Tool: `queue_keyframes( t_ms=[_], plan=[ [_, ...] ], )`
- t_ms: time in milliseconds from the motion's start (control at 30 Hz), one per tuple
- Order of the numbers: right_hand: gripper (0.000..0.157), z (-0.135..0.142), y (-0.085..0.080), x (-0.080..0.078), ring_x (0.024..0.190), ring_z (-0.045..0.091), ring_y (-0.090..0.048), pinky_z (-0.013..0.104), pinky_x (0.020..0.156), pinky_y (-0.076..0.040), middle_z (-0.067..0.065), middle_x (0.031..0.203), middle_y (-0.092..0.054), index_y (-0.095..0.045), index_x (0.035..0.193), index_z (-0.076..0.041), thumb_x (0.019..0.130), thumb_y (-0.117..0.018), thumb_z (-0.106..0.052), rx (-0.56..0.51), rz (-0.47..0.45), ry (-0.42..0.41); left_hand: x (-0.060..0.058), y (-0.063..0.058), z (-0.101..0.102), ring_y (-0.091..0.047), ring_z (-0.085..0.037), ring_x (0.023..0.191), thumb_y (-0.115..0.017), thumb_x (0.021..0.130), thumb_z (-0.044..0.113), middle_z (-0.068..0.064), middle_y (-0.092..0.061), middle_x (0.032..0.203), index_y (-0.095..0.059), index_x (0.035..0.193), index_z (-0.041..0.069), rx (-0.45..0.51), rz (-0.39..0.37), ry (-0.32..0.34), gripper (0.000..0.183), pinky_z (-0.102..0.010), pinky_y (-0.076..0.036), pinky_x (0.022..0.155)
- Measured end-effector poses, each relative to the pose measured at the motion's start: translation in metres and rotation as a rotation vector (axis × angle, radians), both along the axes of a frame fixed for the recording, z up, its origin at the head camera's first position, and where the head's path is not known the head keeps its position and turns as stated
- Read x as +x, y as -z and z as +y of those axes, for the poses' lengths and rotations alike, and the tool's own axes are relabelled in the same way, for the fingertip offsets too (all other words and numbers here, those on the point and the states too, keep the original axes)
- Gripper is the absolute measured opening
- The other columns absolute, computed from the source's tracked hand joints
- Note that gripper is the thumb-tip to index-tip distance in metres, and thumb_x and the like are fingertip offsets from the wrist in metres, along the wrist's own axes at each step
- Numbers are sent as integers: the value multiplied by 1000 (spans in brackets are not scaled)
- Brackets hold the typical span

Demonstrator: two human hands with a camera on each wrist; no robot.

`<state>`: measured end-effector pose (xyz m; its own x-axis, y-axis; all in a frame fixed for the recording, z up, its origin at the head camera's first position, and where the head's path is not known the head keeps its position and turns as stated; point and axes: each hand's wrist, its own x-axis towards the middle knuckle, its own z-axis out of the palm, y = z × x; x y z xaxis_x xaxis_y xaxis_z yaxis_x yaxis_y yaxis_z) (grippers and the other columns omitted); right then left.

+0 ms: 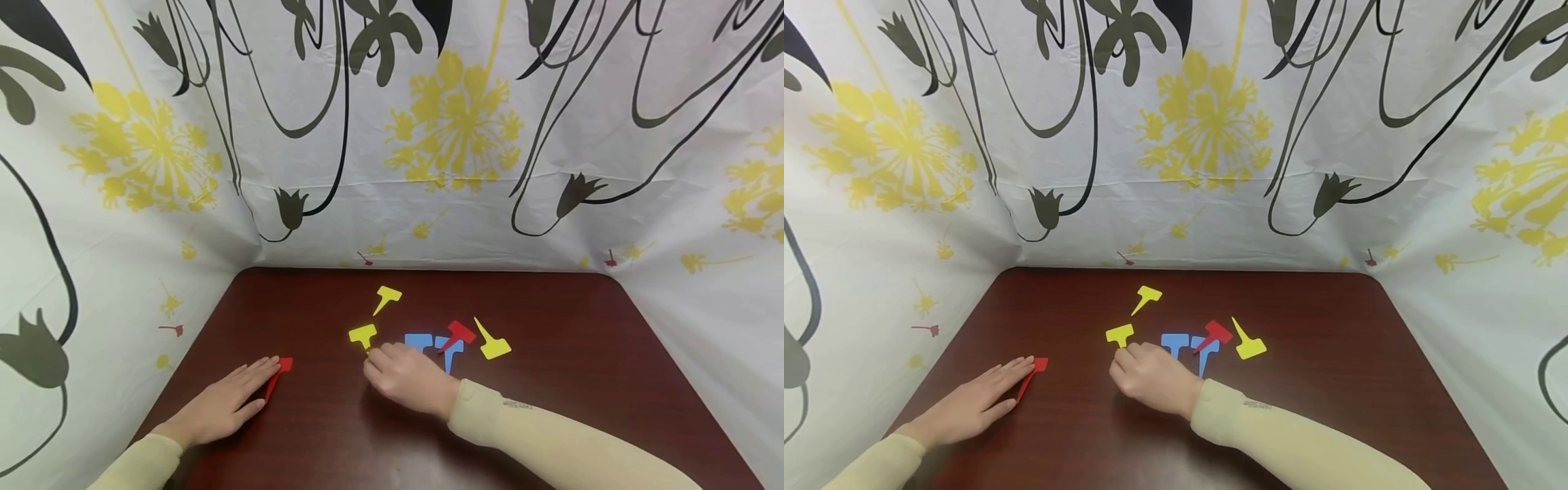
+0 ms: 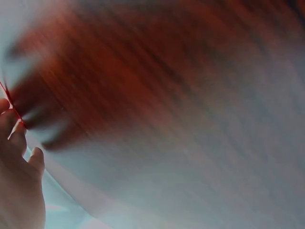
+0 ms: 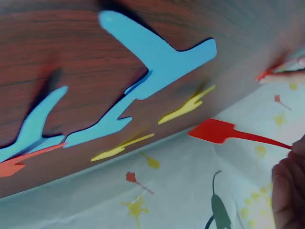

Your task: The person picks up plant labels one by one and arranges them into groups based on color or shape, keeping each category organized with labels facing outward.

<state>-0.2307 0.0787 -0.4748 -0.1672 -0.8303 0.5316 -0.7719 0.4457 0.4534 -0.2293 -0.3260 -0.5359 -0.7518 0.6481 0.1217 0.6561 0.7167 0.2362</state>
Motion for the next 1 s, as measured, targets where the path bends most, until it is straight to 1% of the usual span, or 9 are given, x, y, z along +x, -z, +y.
queue_keyframes(
  t_ms=[100, 267, 400, 467, 600, 700, 767, 900, 1000],
  plan=[
    [11, -11, 6, -3, 71, 16, -58, 25, 61, -51, 4, 87, -66, -71, 94, -8, 96, -60, -6, 51, 26, -38, -1, 0, 0, -31, -27, 148, -56, 103, 39, -1, -32, 163, -36, 158, 19, 0, -16, -6, 62, -19, -6, 118],
    [16, -33, 16, -7, 73, 13, -60, 24, 69, -54, -1, 87, -67, -71, 91, -13, 99, -57, -9, 122, 111, -122, -1, -1, 0, -32, -27, 147, -57, 103, 39, -1, -33, 162, -38, 157, 19, 11, -33, -7, 61, -17, -6, 117],
    [23, -53, 23, -11, 70, 11, -58, 25, 64, -48, -4, 79, -60, -64, 81, -17, 96, -51, -4, 162, 174, -164, -1, 0, 1, -32, -26, 147, -58, 102, 40, 1, -33, 162, -40, 156, 21, 14, -45, -24, 60, -17, -10, 116],
    [27, -63, 25, -12, 71, 10, -60, 25, 64, -48, -5, 79, -61, -63, 80, -18, 96, -47, -4, 193, 197, -176, -1, 0, 1, -33, -24, 147, -58, 102, 41, 2, -33, 162, -41, 156, 22, 9, -51, -39, 60, -23, -15, 116],
    [32, -80, 31, -13, 72, 9, -63, 25, 65, -50, -6, 80, -62, -64, 81, -21, 97, -42, -4, 258, 231, -217, 0, 1, 2, -33, -22, 147, -58, 102, 43, 4, -34, 161, -42, 156, 24, -3, -51, -58, 60, -40, -32, 113],
    [34, -90, 34, -14, 70, 10, -62, 26, 64, -49, -7, 80, -60, -63, 82, -22, 98, -39, -5, 302, 234, -247, 1, 0, 2, -34, -22, 146, -59, 101, 43, 4, -35, 161, -43, 155, 24, -6, -52, -64, 59, -49, -39, 110],
    [34, -95, 35, -16, 70, 10, -61, 26, 64, -48, -7, 80, -60, -64, 83, -22, 98, -39, -5, 321, 225, -251, 0, 0, 2, -35, -22, 146, -60, 101, 42, 4, -35, 161, -44, 155, 23, -2, -53, -65, 59, -51, -40, 109],
    [36, -103, 36, -22, 71, 10, -61, 27, 65, -47, -7, 82, -60, -66, 86, -21, 99, -37, -4, 358, 205, -227, -2, -2, 3, -35, -22, 146, -61, 100, 41, 4, -35, 161, -44, 154, 24, 5, -50, -66, 59, -51, -41, 108],
    [42, -106, 38, -27, 72, 11, -61, 28, 65, -47, -7, 83, -60, -65, 88, -22, 99, -31, -1, 388, 208, -233, -3, -3, 3, -35, -22, 146, -62, 100, 40, 4, -35, 161, -44, 155, 24, 2, -52, -60, 60, -51, -42, 107]
  ],
)
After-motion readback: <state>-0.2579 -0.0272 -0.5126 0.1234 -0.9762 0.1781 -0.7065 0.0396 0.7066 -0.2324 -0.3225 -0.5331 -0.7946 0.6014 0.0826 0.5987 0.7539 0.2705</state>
